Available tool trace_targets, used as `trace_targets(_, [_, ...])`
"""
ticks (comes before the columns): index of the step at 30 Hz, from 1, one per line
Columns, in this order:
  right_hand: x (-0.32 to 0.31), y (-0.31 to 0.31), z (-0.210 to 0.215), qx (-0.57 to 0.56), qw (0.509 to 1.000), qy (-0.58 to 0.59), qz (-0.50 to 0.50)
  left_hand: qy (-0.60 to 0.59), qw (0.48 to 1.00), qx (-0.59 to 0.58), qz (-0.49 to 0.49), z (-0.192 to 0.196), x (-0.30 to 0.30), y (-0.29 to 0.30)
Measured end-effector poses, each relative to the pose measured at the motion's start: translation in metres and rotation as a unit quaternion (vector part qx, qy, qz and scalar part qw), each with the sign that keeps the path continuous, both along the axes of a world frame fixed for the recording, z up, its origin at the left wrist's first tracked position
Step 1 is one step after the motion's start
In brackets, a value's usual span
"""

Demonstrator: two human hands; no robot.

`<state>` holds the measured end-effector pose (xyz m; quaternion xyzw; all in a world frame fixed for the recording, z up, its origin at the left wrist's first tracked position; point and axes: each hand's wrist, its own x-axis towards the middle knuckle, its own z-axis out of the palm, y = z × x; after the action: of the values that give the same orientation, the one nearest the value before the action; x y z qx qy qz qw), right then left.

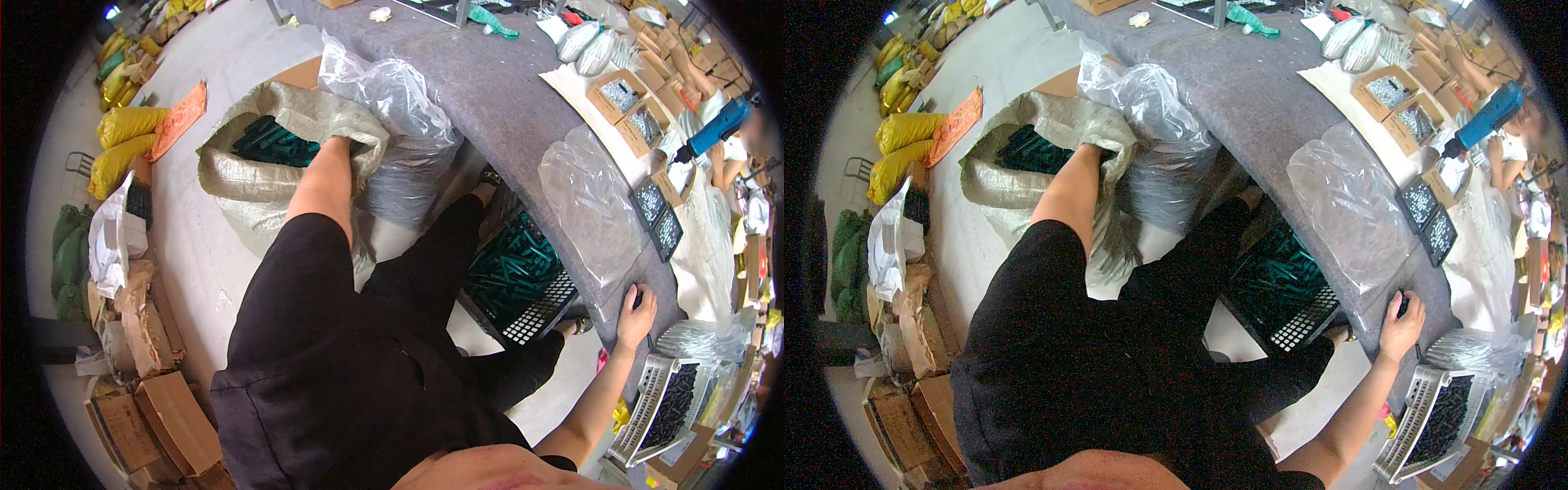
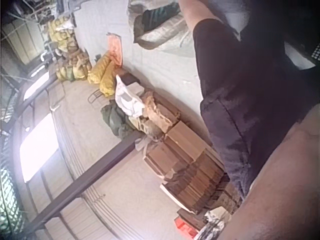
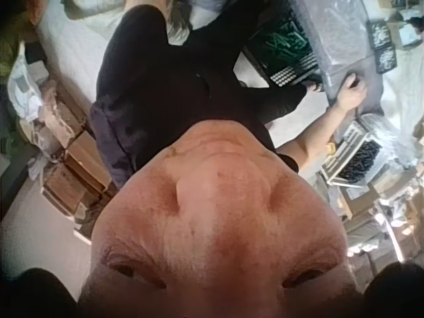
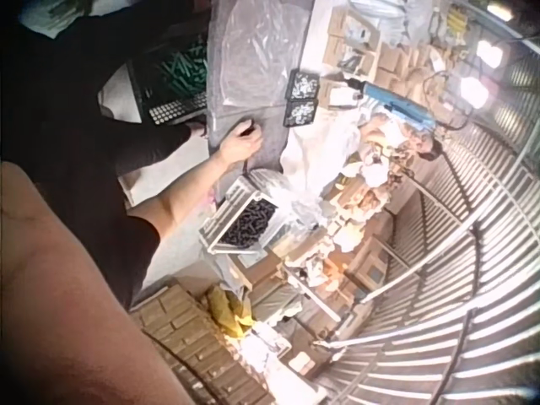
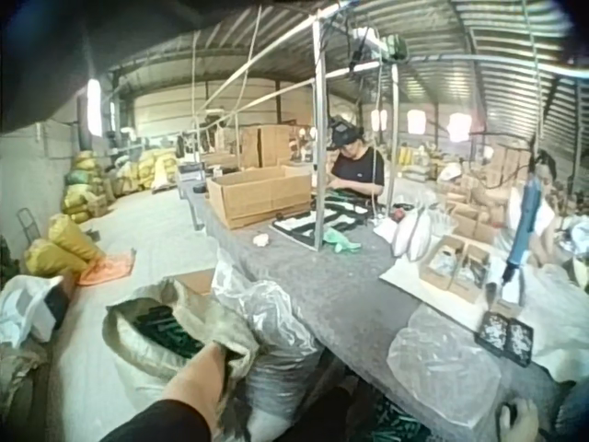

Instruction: Assembling small black plastic components onto larger green plastic handles in a workshop.

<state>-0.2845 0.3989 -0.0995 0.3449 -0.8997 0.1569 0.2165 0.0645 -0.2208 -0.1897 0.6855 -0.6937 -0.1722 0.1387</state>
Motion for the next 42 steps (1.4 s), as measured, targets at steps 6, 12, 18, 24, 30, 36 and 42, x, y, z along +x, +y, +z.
trace_targets(6, [-0.003, -0.011, -0.001, -0.012, 1.000, -0.011, 0.023, 0.090, 0.969, -0.194, -0.124, 0.009, 0.094, -0.020])
trace_targets(12, [-0.002, -0.001, 0.000, 0.001, 1.000, -0.005, -0.007, 0.575, 0.774, -0.234, 0.123, 0.102, 0.112, 0.055])
trace_targets(18, [-0.002, 0.008, -0.003, -0.021, 1.000, -0.008, -0.008, 0.549, 0.770, -0.326, 0.009, 0.138, 0.100, 0.065])
trace_targets(24, [0.009, -0.012, 0.011, -0.036, 0.998, -0.029, -0.037, 0.223, 0.750, -0.495, -0.378, 0.174, -0.037, 0.158])
trace_targets(30, [0.004, 0.001, 0.002, -0.076, 0.994, 0.061, -0.044, 0.132, 0.538, -0.411, -0.724, 0.166, -0.223, 0.324])
trace_targets(36, [-0.012, 0.008, -0.008, -0.113, 0.987, 0.076, -0.081, 0.048, 0.517, -0.359, -0.775, 0.118, -0.313, 0.388])
trace_targets(42, [-0.030, 0.009, 0.000, -0.291, 0.944, -0.034, -0.151, 0.065, 0.554, -0.395, -0.730, 0.118, -0.315, 0.402])
